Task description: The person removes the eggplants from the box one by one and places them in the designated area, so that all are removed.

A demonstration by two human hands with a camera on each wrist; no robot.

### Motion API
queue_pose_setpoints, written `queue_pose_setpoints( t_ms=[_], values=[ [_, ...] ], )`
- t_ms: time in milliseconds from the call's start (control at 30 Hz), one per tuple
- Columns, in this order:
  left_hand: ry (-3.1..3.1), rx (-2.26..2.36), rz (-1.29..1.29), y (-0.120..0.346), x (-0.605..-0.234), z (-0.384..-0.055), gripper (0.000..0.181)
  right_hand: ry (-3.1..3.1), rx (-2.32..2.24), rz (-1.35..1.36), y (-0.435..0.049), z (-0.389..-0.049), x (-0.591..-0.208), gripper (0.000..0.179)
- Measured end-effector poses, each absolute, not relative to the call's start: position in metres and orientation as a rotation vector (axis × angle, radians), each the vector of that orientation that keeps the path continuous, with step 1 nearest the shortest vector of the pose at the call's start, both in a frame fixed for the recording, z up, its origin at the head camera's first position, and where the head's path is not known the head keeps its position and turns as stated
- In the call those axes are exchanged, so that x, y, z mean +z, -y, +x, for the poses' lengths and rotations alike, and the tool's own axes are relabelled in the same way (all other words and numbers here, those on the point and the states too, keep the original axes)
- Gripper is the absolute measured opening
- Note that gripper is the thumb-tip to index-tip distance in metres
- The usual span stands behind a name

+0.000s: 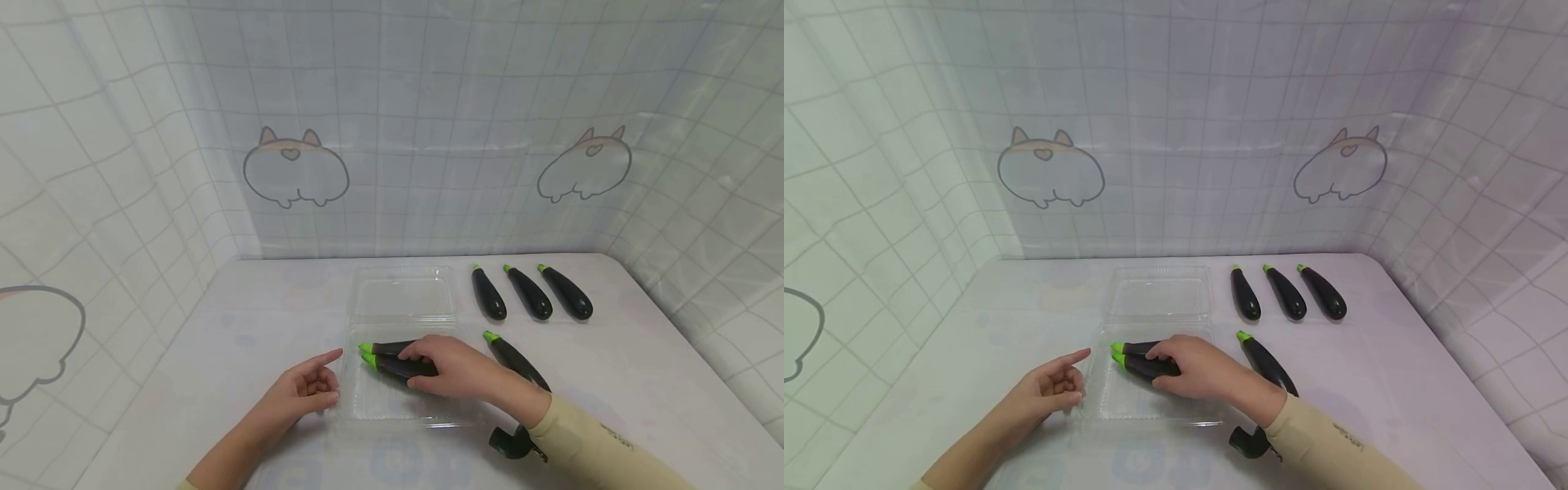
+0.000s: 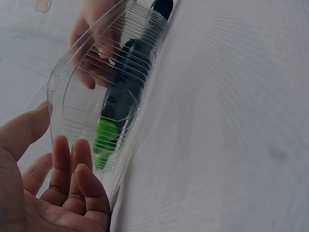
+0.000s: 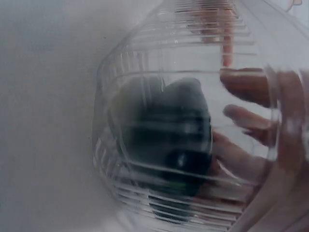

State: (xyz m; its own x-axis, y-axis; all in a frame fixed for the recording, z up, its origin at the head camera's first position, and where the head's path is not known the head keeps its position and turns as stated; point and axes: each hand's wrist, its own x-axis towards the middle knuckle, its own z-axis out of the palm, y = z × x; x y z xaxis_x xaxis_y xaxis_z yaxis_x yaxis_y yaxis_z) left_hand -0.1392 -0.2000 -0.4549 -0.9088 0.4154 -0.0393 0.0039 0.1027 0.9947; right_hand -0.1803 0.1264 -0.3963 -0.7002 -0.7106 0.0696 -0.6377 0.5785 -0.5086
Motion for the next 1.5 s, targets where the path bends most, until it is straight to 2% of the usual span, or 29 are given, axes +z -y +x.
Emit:
queue_pose_setpoints(
  t_ms=[867, 1267, 1500],
  values=[
    [-2.075, 1.845, 0.349, 0.199, -0.448, -0.140, 0.071, -2.617, -0.553, -1.185, -0.116, -0.180, -0.399, 0.041],
    [-2.048, 1.892, 0.471, 0.201, -0.455, -0.139, 0.070, -2.600, -0.749, -1.138, -0.123, -0.179, -0.390, 0.039],
    [-2.054, 1.879, 0.451, 0.200, -0.454, -0.139, 0.070, -2.620, -0.851, -1.128, -0.132, -0.179, -0.380, 0.040]
  ],
)
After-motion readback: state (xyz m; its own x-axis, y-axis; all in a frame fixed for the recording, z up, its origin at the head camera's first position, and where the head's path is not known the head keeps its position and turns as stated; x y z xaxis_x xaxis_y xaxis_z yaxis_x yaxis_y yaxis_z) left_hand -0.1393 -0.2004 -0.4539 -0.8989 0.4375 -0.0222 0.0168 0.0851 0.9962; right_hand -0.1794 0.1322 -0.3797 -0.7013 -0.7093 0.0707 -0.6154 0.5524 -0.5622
